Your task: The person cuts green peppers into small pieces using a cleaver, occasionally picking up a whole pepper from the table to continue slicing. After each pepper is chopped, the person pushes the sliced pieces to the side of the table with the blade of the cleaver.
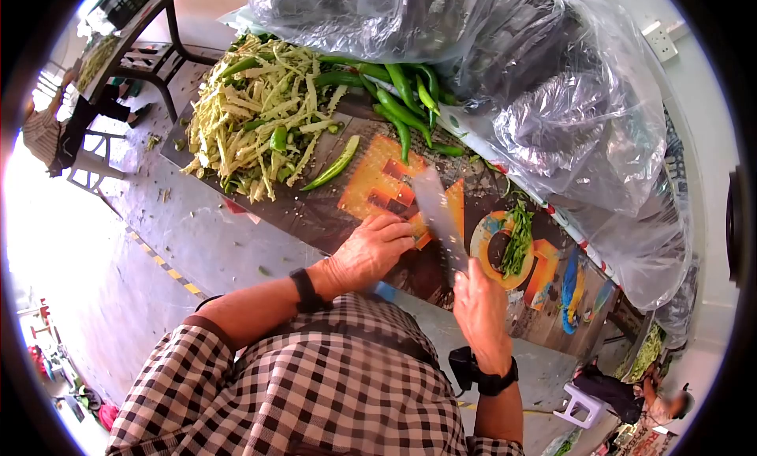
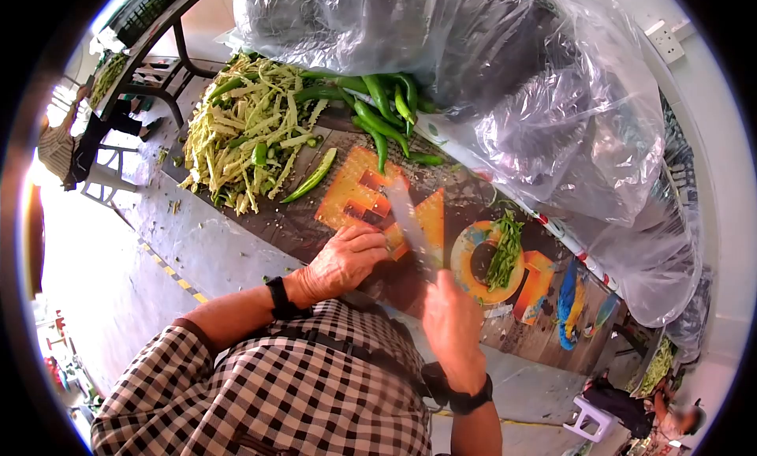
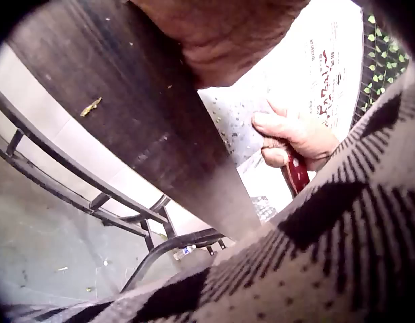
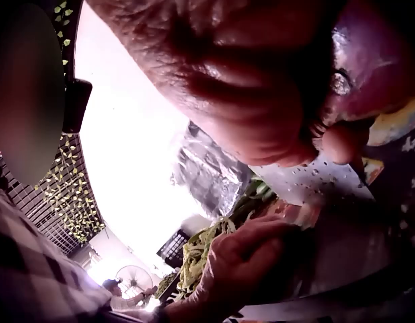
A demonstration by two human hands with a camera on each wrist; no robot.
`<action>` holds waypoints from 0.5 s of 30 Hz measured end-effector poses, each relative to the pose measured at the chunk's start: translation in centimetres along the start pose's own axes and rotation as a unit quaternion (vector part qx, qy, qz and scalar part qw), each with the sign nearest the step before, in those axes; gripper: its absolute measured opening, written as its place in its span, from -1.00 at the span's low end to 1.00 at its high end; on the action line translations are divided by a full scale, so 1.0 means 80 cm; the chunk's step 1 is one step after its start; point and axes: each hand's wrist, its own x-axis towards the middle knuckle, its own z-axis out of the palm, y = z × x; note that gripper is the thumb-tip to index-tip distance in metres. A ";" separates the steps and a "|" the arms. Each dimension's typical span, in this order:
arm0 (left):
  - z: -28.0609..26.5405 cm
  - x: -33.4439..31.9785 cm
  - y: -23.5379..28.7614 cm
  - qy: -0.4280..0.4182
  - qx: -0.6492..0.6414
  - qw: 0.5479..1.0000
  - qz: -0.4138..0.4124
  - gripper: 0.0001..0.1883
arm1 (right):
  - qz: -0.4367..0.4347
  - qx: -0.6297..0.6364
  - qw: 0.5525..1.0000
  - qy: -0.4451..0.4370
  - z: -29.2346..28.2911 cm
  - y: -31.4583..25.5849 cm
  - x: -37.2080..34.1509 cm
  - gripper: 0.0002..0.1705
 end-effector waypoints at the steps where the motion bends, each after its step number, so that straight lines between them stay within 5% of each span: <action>1: 0.001 0.000 0.000 0.003 -0.005 1.000 0.000 -0.67 | 0.003 0.004 1.000 0.019 0.001 0.007 -0.006 -0.87; 15: -0.001 0.002 -0.001 0.000 -0.013 1.000 0.017 -0.72 | -0.050 0.018 0.999 0.001 -0.010 -0.021 -0.002 -0.84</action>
